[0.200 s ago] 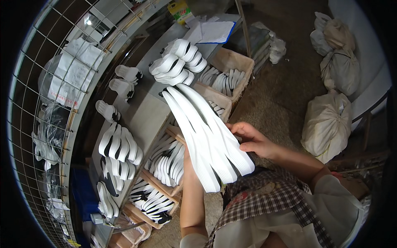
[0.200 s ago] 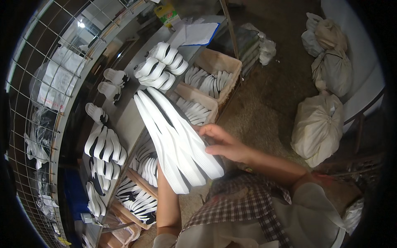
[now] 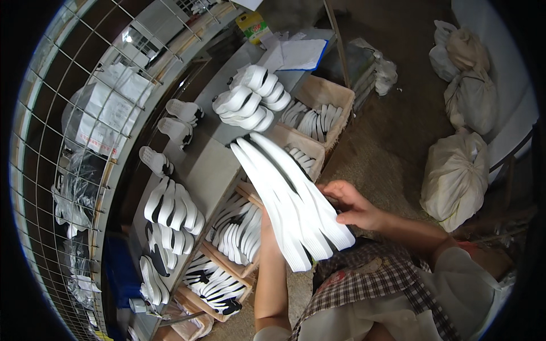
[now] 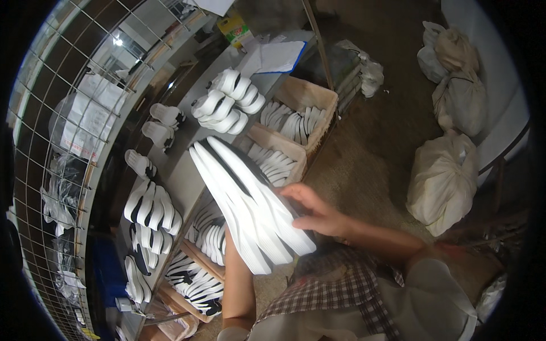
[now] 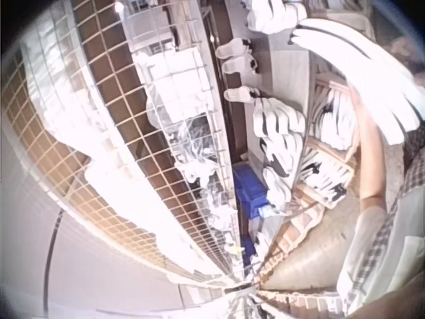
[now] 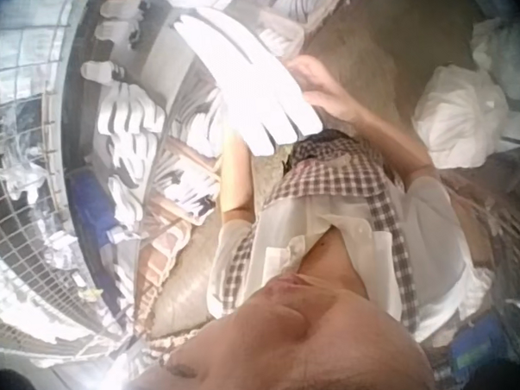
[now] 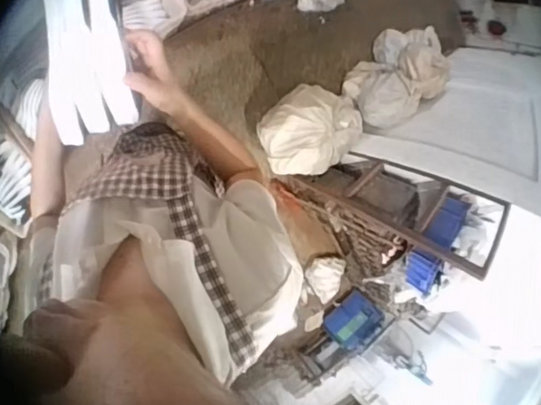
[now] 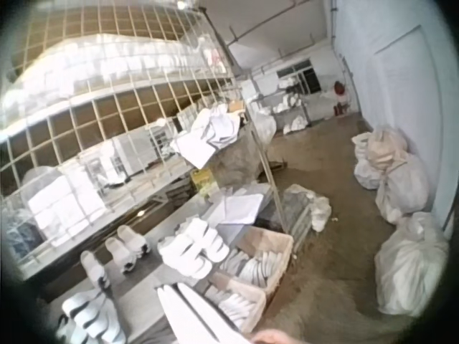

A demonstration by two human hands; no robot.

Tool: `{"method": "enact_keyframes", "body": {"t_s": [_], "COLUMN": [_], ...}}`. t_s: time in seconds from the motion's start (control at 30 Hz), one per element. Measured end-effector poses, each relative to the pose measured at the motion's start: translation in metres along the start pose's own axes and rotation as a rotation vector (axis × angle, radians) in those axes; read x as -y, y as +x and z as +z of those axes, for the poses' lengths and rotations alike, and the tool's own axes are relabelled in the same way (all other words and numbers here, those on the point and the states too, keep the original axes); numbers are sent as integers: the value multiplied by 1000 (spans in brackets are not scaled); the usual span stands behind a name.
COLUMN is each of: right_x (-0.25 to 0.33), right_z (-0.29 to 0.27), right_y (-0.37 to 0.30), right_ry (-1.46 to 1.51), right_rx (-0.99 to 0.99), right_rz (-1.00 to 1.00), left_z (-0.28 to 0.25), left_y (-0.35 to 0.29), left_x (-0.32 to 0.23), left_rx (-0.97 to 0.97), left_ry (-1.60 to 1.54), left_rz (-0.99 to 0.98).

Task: The person picks up white slippers from a shelf, inspects them, and uses a brush to clean the soles and uppers. The person places the cleaned slippers back on the shelf and repeats the process with additional slippers.

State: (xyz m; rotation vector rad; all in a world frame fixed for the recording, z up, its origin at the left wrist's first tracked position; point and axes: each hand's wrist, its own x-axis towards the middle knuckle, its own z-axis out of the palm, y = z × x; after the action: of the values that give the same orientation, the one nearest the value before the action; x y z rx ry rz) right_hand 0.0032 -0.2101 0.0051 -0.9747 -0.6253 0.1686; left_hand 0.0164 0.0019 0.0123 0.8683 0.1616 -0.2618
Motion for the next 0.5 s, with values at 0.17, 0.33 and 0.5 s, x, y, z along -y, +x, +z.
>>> {"method": "enact_keyframes", "body": {"t_s": [0.17, 0.33, 0.5], "right_x": [-1, -14, -30], "right_z": [0, -4, -9], "right_y": [-10, -16, -21], "right_ry": [-99, -334, -495], "right_rx": [18, 65, 94], "right_rz": [26, -121, -282], "left_z": [-4, -17, -27], "left_y": [-4, -1, -1], "left_x": [2, 4, 5], "left_rx": [13, 99, 195], "left_ry": [3, 113, 205], "left_rz": [36, 72, 138]}}
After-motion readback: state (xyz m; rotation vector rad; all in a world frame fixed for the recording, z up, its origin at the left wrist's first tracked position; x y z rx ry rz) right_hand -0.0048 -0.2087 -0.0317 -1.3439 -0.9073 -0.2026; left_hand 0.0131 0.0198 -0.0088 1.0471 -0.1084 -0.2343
